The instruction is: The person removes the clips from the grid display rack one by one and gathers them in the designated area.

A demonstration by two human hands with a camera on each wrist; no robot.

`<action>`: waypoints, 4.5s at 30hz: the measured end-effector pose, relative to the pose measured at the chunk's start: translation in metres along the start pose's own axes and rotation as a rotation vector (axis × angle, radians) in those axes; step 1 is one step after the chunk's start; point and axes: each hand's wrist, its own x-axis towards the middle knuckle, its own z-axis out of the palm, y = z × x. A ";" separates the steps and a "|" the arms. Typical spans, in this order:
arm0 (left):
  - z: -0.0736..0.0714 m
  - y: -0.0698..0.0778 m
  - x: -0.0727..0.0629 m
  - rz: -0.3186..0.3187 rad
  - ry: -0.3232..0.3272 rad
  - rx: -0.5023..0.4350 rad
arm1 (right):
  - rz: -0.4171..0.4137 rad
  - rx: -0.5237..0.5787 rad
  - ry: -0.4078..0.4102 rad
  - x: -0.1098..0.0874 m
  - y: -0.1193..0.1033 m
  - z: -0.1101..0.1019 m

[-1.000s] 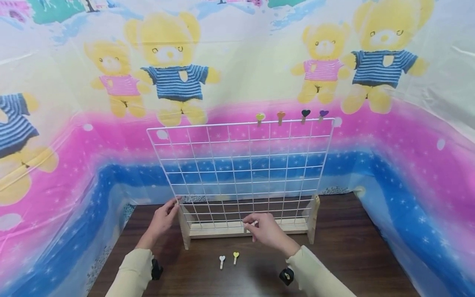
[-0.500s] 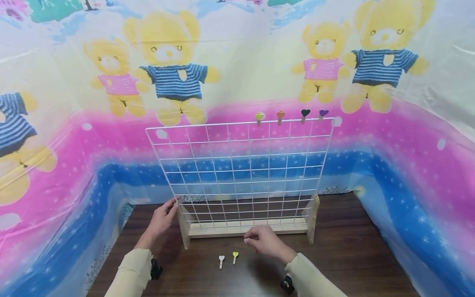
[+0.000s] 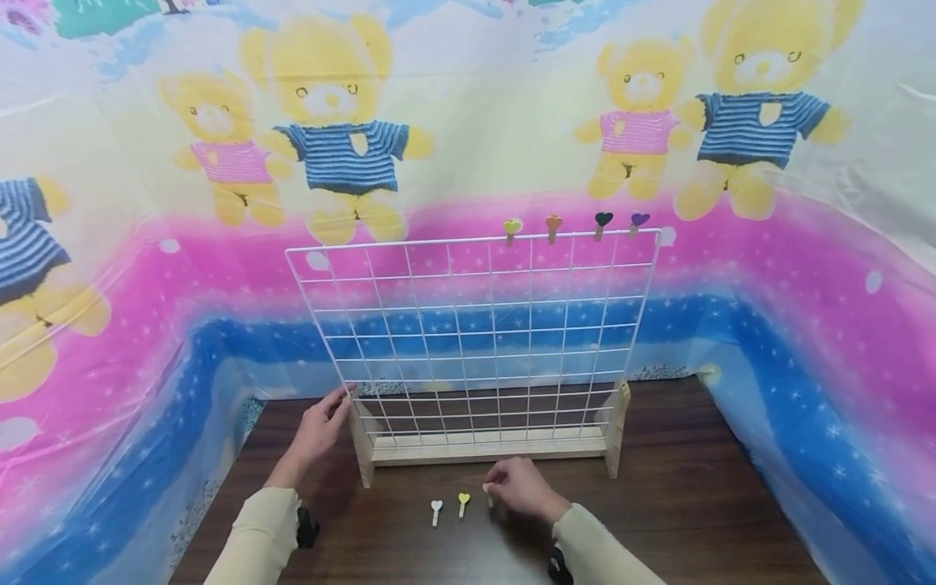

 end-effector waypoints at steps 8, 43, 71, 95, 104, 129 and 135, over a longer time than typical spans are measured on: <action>0.000 0.001 0.001 -0.006 0.001 -0.007 | 0.020 0.028 -0.010 0.003 0.011 0.010; -0.001 -0.002 0.001 0.001 -0.011 -0.019 | -0.021 -0.151 0.060 0.007 0.034 0.028; 0.000 -0.001 0.001 -0.013 -0.004 -0.006 | -0.095 -0.274 0.113 0.006 -0.003 -0.039; 0.000 0.000 0.001 -0.014 -0.004 -0.002 | -0.299 -0.418 0.279 -0.010 -0.137 -0.179; 0.000 -0.001 0.001 -0.005 -0.001 -0.008 | -0.416 -0.455 0.432 -0.011 -0.184 -0.217; 0.001 -0.002 0.001 0.015 0.023 0.009 | -0.529 -0.440 0.674 0.014 -0.255 -0.260; 0.000 0.000 0.002 0.006 0.019 0.001 | -0.466 -0.482 0.642 0.023 -0.257 -0.261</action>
